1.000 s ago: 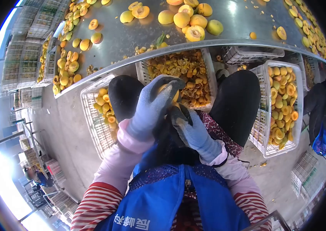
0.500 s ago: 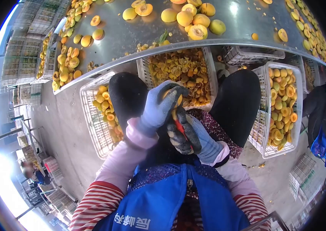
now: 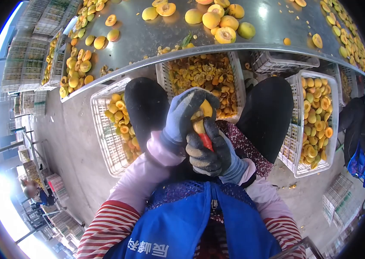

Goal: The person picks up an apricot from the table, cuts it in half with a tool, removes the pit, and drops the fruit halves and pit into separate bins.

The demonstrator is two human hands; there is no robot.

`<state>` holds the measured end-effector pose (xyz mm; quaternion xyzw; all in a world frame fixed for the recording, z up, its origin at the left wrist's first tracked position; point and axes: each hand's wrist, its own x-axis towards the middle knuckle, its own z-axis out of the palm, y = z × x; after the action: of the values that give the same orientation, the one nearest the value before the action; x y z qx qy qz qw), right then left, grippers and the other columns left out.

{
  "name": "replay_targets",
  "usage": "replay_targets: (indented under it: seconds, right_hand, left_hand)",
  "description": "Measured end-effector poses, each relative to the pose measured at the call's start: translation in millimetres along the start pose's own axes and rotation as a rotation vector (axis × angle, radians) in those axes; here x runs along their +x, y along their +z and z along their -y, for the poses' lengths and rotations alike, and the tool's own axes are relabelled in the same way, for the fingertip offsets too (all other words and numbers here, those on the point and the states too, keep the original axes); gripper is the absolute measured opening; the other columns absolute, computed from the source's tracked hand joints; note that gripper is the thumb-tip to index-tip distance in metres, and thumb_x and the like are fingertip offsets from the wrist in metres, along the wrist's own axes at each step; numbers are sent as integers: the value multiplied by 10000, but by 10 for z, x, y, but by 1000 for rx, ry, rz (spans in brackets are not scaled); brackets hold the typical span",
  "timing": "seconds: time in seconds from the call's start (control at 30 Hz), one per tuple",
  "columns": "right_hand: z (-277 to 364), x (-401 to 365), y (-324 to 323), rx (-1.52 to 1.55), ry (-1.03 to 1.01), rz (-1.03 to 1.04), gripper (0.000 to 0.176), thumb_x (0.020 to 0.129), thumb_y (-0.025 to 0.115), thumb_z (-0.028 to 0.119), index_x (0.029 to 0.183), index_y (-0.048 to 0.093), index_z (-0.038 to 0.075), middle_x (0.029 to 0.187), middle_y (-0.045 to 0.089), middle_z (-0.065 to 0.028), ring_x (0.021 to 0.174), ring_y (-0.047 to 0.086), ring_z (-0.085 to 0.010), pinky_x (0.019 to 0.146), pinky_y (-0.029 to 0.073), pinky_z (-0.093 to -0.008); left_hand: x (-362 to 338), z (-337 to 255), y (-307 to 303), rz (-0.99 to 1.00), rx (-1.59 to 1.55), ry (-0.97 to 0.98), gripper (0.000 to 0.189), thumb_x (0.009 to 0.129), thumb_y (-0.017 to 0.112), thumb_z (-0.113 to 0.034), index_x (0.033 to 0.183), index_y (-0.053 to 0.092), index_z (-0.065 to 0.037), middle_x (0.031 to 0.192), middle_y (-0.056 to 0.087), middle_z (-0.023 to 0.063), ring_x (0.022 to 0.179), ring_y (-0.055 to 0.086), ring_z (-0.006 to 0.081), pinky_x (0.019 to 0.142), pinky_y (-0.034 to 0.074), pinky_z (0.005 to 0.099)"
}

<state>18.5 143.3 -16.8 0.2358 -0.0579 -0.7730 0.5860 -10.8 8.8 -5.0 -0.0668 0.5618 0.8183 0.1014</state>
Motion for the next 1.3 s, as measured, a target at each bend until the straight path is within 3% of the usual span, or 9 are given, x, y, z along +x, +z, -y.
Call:
replay_targets:
  seconds: [0.17, 0.23, 0.4, 0.47, 0.53, 0.63, 0.83, 1.13, 1.3]
  right_hand:
    - [98, 53, -203, -8, 25, 410, 547, 918, 388, 597, 968, 522, 69, 573, 422, -3, 402, 415, -111, 328, 347, -254]
    - [211, 66, -242, 19, -36, 540, 540, 921, 384, 594, 984, 526, 77, 575, 419, -3, 412, 420, -113, 334, 346, -249]
    - [302, 30, -297, -52, -36, 104, 524, 928, 370, 592, 905, 553, 101, 576, 375, 13, 403, 332, -100, 342, 258, -231]
    - [303, 18, -295, -117, -46, 113, 523, 932, 366, 586, 903, 563, 102, 570, 396, 14, 394, 321, -97, 343, 252, -232]
    - [374, 36, -422, -47, -40, 174, 547, 941, 351, 568, 912, 563, 65, 610, 453, -42, 424, 396, -123, 336, 336, -250]
    - [452, 109, -416, -59, -144, -10, 537, 931, 362, 586, 905, 556, 87, 616, 443, -14, 436, 399, -108, 352, 319, -237]
    - [615, 177, -413, -130, -185, -153, 445, 910, 466, 558, 862, 541, 122, 590, 435, 33, 459, 422, -102, 392, 357, -240]
    - [779, 20, -301, -442, -689, -445, 461, 880, 505, 579, 964, 525, 126, 633, 459, 34, 464, 398, -88, 403, 335, -227]
    - [967, -74, -183, -457, -955, -523, 389, 896, 569, 463, 1001, 508, 93, 608, 407, 39, 469, 400, -81, 397, 351, -218]
  left_hand:
    - [20, 221, -94, -167, -626, -154, 351, 924, 492, -330, 927, 573, 12, 854, 622, 112, 722, 598, 186, 660, 494, 292]
    - [-30, 295, -95, -342, 191, 282, 343, 936, 474, -324, 935, 576, 3, 886, 621, 114, 735, 597, 189, 665, 493, 297]
    - [-305, -82, -675, -603, -158, 228, 375, 972, 416, -326, 1019, 602, -4, 926, 611, 72, 862, 591, 161, 743, 483, 285]
    - [-609, -208, -1511, -645, 686, 402, 362, 947, 473, -343, 1060, 625, -35, 965, 627, 78, 919, 602, 212, 768, 479, 319]
    - [-841, -398, -1886, -837, 1963, -169, 289, 879, 575, -297, 1014, 662, -56, 966, 623, 160, 864, 605, 314, 789, 479, 356]
    - [-468, -489, -1578, -927, 1503, 143, 256, 838, 635, -228, 1012, 662, -43, 954, 631, 152, 814, 617, 306, 776, 484, 391]
    - [1466, -226, -221, -347, 1424, 496, 475, 776, 699, -359, 1153, 573, -99, 970, 643, 113, 898, 635, 277, 763, 499, 381]
    - [2179, -80, -117, -258, 1115, 164, 312, 734, 705, -174, 1004, 642, -31, 775, 650, 80, 719, 618, 157, 688, 495, 283]
    - [1574, -150, -123, -276, 1433, 208, 449, 764, 704, -295, 1154, 592, -101, 1041, 599, 133, 894, 629, 258, 772, 501, 351]
